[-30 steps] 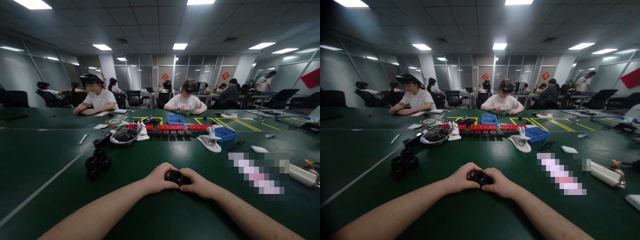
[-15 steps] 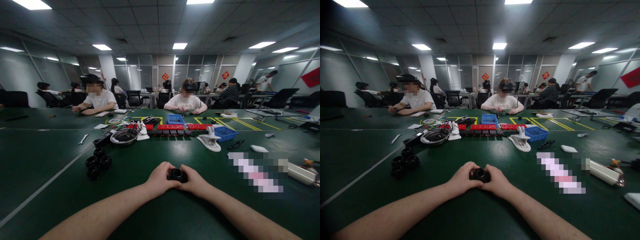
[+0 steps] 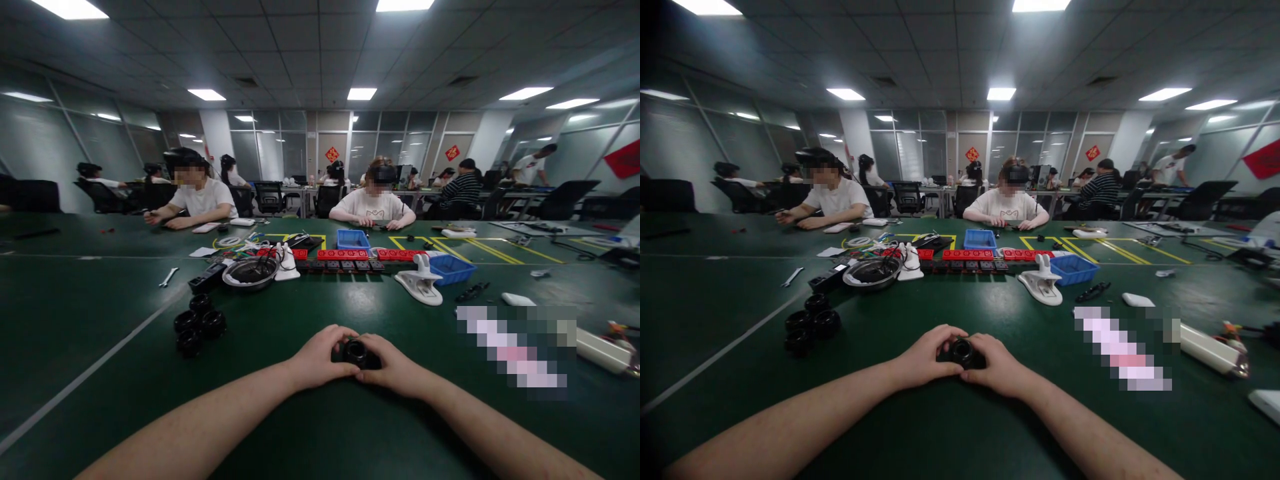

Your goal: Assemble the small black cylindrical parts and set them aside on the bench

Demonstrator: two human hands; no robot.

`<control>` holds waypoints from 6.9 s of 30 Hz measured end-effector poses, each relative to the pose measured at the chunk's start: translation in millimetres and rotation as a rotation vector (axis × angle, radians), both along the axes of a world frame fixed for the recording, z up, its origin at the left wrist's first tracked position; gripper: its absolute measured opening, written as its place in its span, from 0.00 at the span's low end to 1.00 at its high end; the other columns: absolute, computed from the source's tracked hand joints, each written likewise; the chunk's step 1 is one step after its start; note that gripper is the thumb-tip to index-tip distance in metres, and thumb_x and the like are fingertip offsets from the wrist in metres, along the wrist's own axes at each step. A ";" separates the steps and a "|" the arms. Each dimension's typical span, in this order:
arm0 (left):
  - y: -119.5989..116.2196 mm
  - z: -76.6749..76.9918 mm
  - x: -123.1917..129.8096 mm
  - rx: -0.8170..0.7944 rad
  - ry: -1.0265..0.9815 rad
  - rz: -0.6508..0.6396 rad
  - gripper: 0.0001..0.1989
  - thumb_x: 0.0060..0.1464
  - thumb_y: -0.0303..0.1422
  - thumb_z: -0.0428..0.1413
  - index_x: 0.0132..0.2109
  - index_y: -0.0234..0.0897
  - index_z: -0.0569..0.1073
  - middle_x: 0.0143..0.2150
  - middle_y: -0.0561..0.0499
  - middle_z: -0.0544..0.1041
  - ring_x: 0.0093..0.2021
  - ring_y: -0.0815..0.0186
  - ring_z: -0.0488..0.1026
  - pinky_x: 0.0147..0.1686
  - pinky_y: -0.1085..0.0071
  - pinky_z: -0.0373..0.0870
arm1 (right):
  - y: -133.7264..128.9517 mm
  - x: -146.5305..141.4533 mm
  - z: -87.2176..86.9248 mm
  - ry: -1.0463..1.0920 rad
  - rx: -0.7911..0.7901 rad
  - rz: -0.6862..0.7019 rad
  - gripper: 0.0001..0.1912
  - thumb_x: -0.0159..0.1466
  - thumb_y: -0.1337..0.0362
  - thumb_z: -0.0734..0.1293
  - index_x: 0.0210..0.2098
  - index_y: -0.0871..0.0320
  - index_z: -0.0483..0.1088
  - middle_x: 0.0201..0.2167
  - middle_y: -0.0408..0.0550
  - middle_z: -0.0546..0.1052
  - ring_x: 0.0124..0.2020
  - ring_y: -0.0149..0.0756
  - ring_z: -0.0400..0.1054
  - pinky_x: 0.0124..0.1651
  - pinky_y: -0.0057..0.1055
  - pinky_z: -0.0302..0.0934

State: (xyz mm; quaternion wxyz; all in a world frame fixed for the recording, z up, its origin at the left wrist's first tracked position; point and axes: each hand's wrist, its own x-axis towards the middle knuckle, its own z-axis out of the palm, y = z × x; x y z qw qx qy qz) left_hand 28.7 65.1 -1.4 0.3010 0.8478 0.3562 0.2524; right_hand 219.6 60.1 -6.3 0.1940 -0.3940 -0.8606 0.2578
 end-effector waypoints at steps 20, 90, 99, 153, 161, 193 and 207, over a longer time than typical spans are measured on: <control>-1.2 2.2 3.2 -0.042 -0.018 0.032 0.19 0.40 0.35 0.59 0.43 0.39 0.67 0.36 0.52 0.66 0.35 0.66 0.64 0.32 0.74 0.61 | 3.7 4.1 1.0 0.049 -0.149 -0.007 0.13 0.50 0.63 0.67 0.34 0.61 0.65 0.30 0.44 0.66 0.32 0.34 0.60 0.33 0.27 0.55; 4.6 2.2 -1.2 -0.079 -0.011 -0.030 0.20 0.41 0.35 0.59 0.44 0.38 0.66 0.36 0.52 0.65 0.35 0.66 0.63 0.31 0.74 0.61 | 4.1 3.5 3.4 0.051 -0.125 0.022 0.12 0.51 0.63 0.67 0.35 0.61 0.67 0.31 0.45 0.68 0.34 0.36 0.61 0.36 0.30 0.55; -3.5 1.8 6.7 -0.094 0.001 0.087 0.20 0.37 0.39 0.61 0.39 0.37 0.67 0.34 0.53 0.64 0.32 0.67 0.62 0.29 0.74 0.59 | 3.6 -0.6 -8.2 0.005 -0.108 -0.158 0.17 0.45 0.59 0.70 0.29 0.60 0.61 0.27 0.42 0.66 0.28 0.32 0.59 0.26 0.25 0.50; 5.7 -2.8 -2.3 -0.043 -0.019 0.039 0.18 0.38 0.37 0.60 0.39 0.37 0.67 0.34 0.53 0.64 0.32 0.68 0.62 0.29 0.75 0.60 | -7.3 -4.4 -4.3 0.018 0.021 -0.173 0.27 0.47 0.57 0.68 0.44 0.58 0.60 0.39 0.48 0.68 0.39 0.39 0.62 0.39 0.32 0.56; 8.8 -0.5 -3.5 -0.074 -0.028 -0.034 0.20 0.39 0.36 0.60 0.42 0.38 0.67 0.36 0.52 0.65 0.33 0.67 0.63 0.31 0.74 0.60 | 0.6 1.4 1.3 0.098 -0.163 -0.016 0.16 0.51 0.64 0.66 0.39 0.60 0.66 0.35 0.46 0.69 0.37 0.37 0.63 0.39 0.32 0.56; 4.0 -3.9 4.1 -0.039 -0.043 0.126 0.19 0.38 0.37 0.61 0.38 0.36 0.67 0.35 0.52 0.64 0.32 0.67 0.63 0.31 0.73 0.61 | -6.0 -10.3 -6.2 -0.076 0.063 -0.290 0.23 0.45 0.53 0.69 0.36 0.58 0.61 0.32 0.47 0.69 0.33 0.37 0.63 0.31 0.29 0.54; 10.4 -5.2 -1.4 -0.050 -0.025 -0.010 0.19 0.39 0.37 0.60 0.41 0.37 0.67 0.34 0.53 0.65 0.32 0.68 0.62 0.29 0.74 0.60 | 1.4 1.4 -1.1 0.014 -0.049 -0.032 0.15 0.50 0.60 0.67 0.36 0.59 0.66 0.33 0.45 0.68 0.33 0.35 0.62 0.34 0.29 0.55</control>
